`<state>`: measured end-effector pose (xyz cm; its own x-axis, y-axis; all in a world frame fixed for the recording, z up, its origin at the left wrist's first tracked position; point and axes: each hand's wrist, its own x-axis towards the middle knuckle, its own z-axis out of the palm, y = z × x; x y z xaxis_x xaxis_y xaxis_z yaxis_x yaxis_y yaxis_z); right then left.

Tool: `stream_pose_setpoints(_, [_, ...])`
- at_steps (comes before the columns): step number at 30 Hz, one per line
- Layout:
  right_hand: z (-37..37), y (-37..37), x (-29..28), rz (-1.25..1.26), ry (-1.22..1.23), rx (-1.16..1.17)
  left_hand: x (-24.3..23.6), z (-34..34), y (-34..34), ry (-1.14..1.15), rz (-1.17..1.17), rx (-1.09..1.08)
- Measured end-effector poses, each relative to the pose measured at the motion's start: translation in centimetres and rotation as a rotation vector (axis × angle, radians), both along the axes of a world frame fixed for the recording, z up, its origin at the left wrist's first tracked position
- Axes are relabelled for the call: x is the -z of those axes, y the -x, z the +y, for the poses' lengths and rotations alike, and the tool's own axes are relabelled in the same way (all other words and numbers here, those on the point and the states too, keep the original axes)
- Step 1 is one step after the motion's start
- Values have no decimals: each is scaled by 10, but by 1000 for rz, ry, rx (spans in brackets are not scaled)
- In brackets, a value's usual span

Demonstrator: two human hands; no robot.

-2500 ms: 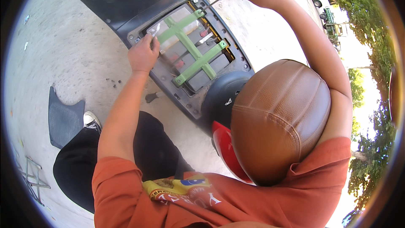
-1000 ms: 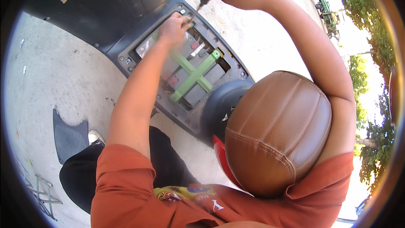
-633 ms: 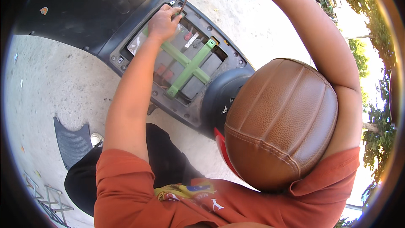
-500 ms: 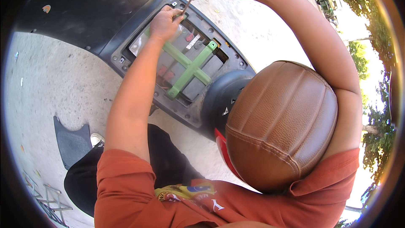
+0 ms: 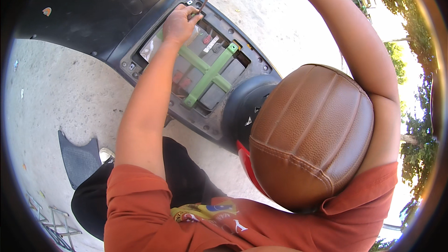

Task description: The person uses a screwdriver to remove screws from a scooter's floor mat and then from the battery compartment cover. The person removes the floor mat and the cover, exposing the scooter's battery.

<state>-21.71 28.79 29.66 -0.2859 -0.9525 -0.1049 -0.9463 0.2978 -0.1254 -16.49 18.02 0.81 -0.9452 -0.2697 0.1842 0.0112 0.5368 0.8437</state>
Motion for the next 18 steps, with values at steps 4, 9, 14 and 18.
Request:
stream_pose_setpoints(4, [-20, -7, 9, 180, -105, 167, 9, -11, -8, 22, -8, -35])
stream_pose_setpoints(9, [-14, -8, 6, 172, -63, 75, 11, -13, -7, -31, -6, -10])
stream_pose_setpoints(14, [-18, -16, 11, 183, -120, 222, 3, -6, -10, -15, -16, -72])
stream_pose_setpoints(18, [-12, -9, 9, 118, 10, -22, 22, -10, -8, 49, 90, -39])
